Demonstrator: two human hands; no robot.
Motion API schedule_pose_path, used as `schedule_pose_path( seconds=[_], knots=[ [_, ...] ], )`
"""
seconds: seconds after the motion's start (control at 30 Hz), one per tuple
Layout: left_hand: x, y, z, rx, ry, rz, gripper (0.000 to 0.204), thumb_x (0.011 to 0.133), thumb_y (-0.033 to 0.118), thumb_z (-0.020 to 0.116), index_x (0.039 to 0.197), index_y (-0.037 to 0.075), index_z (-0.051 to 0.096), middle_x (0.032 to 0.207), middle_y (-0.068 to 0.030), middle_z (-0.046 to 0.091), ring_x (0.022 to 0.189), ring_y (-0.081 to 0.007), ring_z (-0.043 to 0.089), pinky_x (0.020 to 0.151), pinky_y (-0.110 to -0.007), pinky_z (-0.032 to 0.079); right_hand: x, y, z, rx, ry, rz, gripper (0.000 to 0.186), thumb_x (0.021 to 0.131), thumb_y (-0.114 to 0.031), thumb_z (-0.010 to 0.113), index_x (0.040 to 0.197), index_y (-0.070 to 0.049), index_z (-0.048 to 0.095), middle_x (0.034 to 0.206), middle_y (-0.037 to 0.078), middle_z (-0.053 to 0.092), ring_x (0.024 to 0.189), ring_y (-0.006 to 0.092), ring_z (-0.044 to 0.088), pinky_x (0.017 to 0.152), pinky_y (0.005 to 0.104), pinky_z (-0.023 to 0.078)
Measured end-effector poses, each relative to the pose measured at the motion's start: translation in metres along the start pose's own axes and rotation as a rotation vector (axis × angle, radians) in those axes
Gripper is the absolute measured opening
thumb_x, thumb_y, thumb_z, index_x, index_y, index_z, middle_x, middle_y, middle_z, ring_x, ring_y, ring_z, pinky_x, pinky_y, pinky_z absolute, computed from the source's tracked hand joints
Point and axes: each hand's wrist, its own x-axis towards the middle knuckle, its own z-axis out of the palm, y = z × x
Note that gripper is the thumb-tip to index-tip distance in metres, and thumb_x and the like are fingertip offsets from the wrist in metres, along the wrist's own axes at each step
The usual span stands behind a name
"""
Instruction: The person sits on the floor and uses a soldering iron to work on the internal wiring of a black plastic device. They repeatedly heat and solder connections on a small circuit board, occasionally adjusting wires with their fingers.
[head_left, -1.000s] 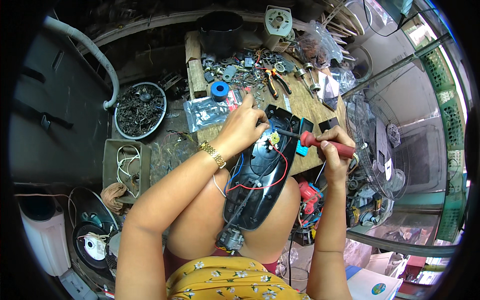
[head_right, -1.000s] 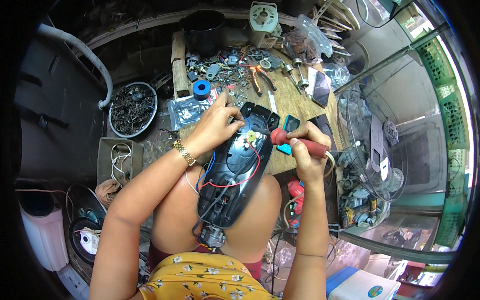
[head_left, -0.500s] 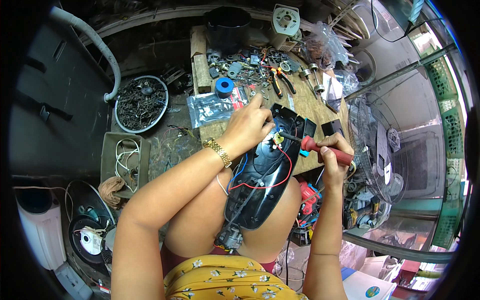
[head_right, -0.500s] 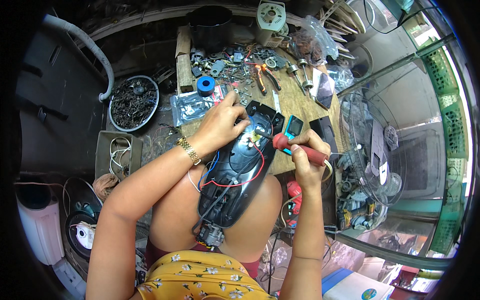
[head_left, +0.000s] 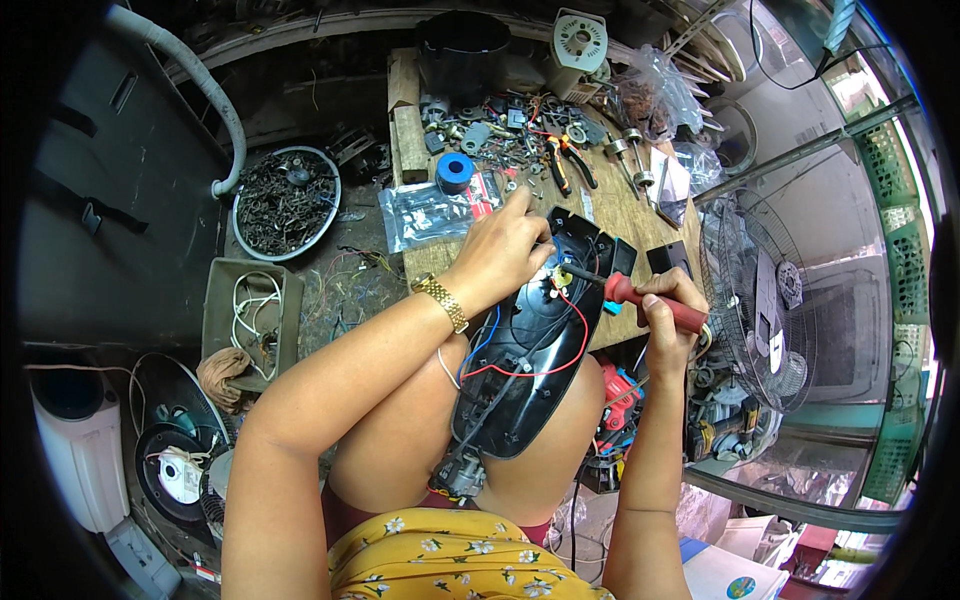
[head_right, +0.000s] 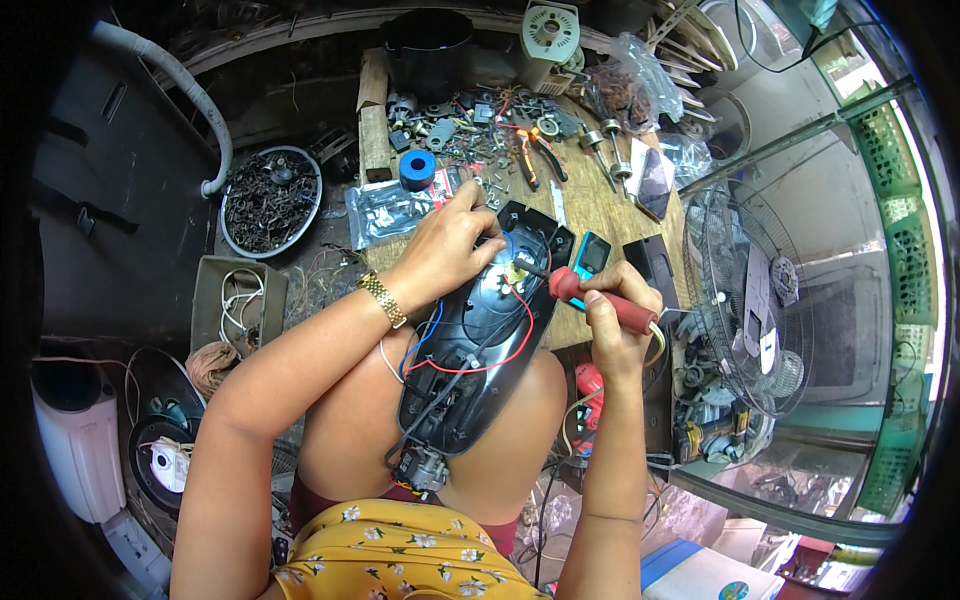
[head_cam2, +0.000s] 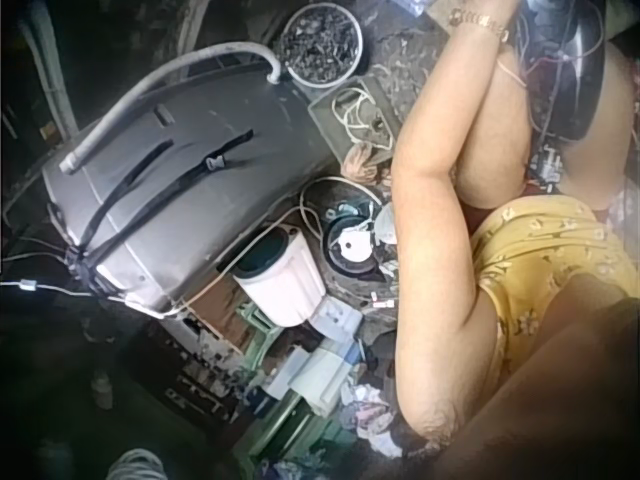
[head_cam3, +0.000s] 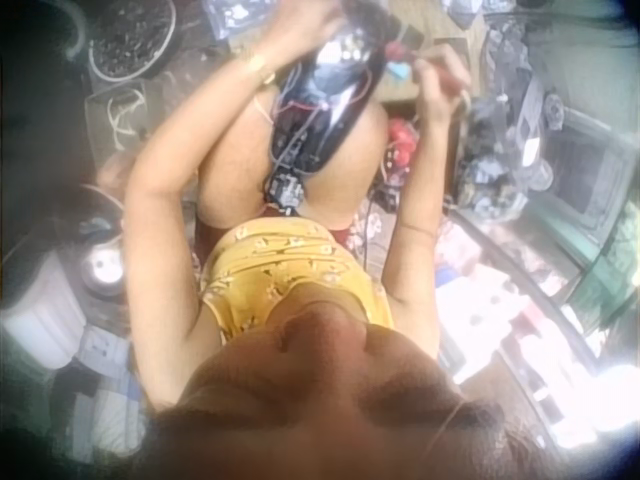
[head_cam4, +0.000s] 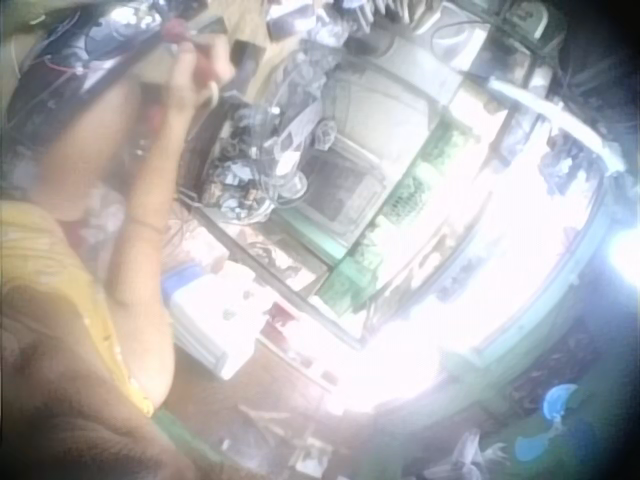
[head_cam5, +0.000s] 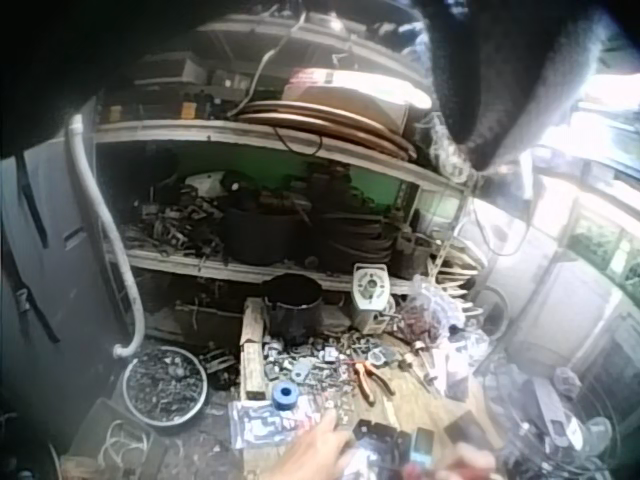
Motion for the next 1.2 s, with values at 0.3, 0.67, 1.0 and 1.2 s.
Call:
schedule_pose_path(
  seconds=[0.3,0.67,1.0,1.2],
  knots=[
    [0.0001,0.0003,-0.0002,0.006,0.012,0.010,0.017,0.078,0.017,0.074,0.082,0.002,0.067,0.100,-0.0142,0.053,0.088,-0.0329,0.061,0.076,-0.043,0.050,-0.0003,-0.0001,0.0016,-0.003,0.012,0.011,0.016,0.075,-0.014,0.059,0.071,0.002,0.060,0.060,0.005,0.055,0.050,0.0106,0.049,0.049,0.0264,0.037],
    [-0.0004,0.0033,-0.0023,0.045,0.012,0.035,0.017,0.078,0.018,0.074,0.082,0.003,0.067,0.097,-0.0136,0.053,0.083,-0.0333,0.062,0.072,-0.044,0.050,-0.0002,0.0019,0.0009,-0.020,0.004,0.013,0.017,0.075,-0.013,0.059,0.070,0.002,0.060,0.061,0.006,0.055,0.050,0.0109,0.049,0.049,0.0267,0.037],
    [-0.0018,0.0048,-0.0018,0.096,0.009,0.031,0.017,0.078,0.021,0.074,0.081,0.005,0.068,0.096,-0.0111,0.054,0.085,-0.0299,0.063,0.073,-0.044,0.048,-0.0005,0.0006,0.0012,-0.013,0.005,0.027,0.014,0.074,-0.011,0.058,0.070,0.003,0.059,0.061,0.006,0.055,0.050,0.0111,0.049,0.049,0.0266,0.037],
    [-0.0021,0.0056,-0.0022,0.115,0.000,0.024,0.016,0.078,0.022,0.074,0.081,0.007,0.069,0.096,-0.0098,0.054,0.086,-0.0283,0.063,0.073,-0.044,0.046,-0.0001,-0.0008,0.0021,-0.013,0.012,0.021,0.013,0.074,-0.010,0.058,0.070,0.003,0.059,0.060,0.006,0.055,0.050,0.0109,0.049,0.049,0.0264,0.037]
  ],
)
